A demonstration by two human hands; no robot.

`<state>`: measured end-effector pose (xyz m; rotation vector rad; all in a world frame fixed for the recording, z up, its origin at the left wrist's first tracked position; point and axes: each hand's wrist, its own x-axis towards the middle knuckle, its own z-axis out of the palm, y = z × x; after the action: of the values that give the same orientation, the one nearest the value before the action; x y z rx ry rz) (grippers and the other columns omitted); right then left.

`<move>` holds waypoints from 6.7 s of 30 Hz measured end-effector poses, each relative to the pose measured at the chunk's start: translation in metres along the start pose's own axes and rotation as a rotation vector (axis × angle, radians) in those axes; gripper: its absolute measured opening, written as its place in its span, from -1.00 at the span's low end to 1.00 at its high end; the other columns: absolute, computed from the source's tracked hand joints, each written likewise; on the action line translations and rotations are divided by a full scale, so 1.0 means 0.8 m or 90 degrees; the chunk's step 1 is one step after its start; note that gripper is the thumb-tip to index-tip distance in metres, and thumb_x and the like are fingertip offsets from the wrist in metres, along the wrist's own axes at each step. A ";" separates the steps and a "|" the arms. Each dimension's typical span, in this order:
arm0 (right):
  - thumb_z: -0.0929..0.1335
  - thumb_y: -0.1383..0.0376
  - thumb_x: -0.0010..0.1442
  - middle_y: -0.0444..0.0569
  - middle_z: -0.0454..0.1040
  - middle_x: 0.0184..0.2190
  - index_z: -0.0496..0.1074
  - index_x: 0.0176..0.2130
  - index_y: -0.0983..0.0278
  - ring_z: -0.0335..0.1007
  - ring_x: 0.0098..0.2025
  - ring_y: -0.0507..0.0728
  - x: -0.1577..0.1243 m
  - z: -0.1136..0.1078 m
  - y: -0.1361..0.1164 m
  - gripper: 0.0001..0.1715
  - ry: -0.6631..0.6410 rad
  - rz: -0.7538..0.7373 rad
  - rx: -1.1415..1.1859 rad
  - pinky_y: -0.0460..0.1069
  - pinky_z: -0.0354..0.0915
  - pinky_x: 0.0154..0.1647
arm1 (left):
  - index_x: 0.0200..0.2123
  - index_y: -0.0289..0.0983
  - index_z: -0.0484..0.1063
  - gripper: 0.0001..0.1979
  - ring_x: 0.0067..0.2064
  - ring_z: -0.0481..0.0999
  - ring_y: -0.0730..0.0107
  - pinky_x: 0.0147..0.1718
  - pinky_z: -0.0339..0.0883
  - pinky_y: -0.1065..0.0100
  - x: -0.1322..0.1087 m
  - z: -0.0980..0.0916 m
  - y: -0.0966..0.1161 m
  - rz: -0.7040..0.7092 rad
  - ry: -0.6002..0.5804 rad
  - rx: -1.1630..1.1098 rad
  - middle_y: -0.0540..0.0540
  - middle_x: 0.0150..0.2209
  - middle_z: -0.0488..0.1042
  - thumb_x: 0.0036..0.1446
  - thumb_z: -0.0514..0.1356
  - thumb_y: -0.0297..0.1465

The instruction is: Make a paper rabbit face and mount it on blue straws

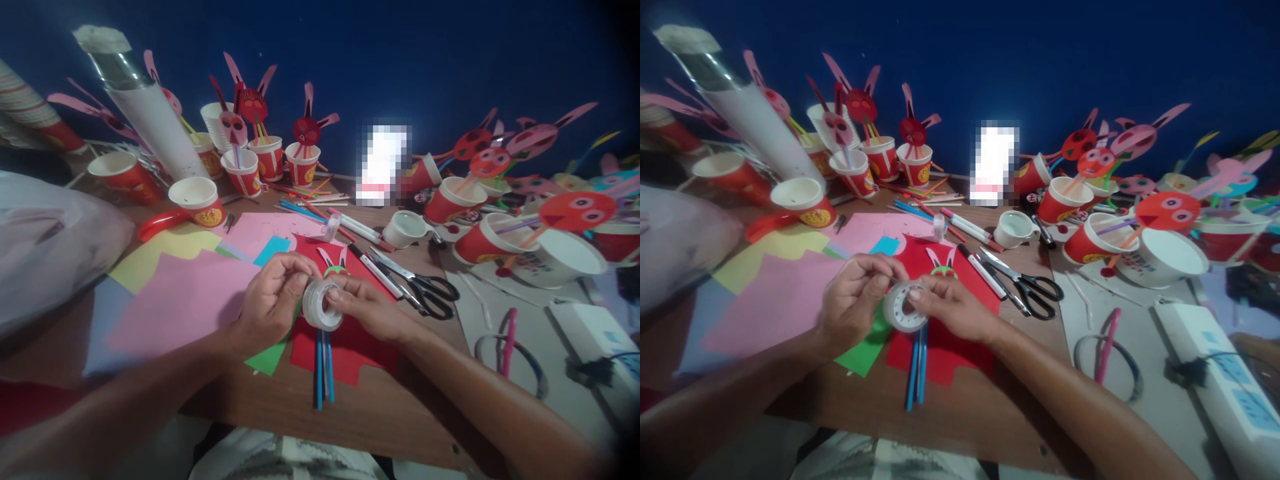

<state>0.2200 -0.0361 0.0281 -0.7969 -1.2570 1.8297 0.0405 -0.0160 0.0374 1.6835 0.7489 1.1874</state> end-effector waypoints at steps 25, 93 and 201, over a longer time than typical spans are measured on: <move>0.41 0.15 0.13 0.04 0.46 -0.30 0.40 -0.42 0.27 0.33 -0.22 0.18 -0.008 0.022 -0.005 -0.75 0.250 -0.312 -0.783 0.09 0.22 -0.17 | -0.24 -0.25 0.30 -0.92 -0.26 0.44 0.43 -0.25 0.30 0.40 0.009 -0.008 -0.007 0.035 0.019 0.313 -0.02 -0.31 0.40 0.26 0.02 -0.44; 0.33 0.33 0.20 -0.14 0.54 -0.43 0.50 -0.36 0.26 0.43 -0.37 0.05 -0.006 0.015 -0.035 -0.85 0.341 -0.216 -0.491 -0.08 0.29 -0.29 | 0.02 -0.22 0.28 -0.62 -0.12 0.54 0.30 -0.16 0.44 0.32 0.015 0.005 -0.010 -0.168 -0.179 -0.065 -0.18 -0.14 0.50 0.10 0.18 -0.46; 0.21 0.21 0.25 0.04 0.59 -0.29 0.47 -0.18 0.16 0.53 -0.27 0.28 -0.089 -0.100 -0.057 -0.71 0.297 0.372 -1.224 0.01 0.16 -0.43 | -0.48 -0.24 0.48 -0.90 -0.33 0.47 0.37 -0.31 0.36 0.36 0.040 -0.034 0.019 -0.063 0.072 0.019 -0.03 -0.41 0.49 0.07 0.21 -0.41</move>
<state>0.3331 -0.0492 0.0508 -2.4910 -2.3243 0.0230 0.0257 0.0147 0.0671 1.5944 0.9125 1.2141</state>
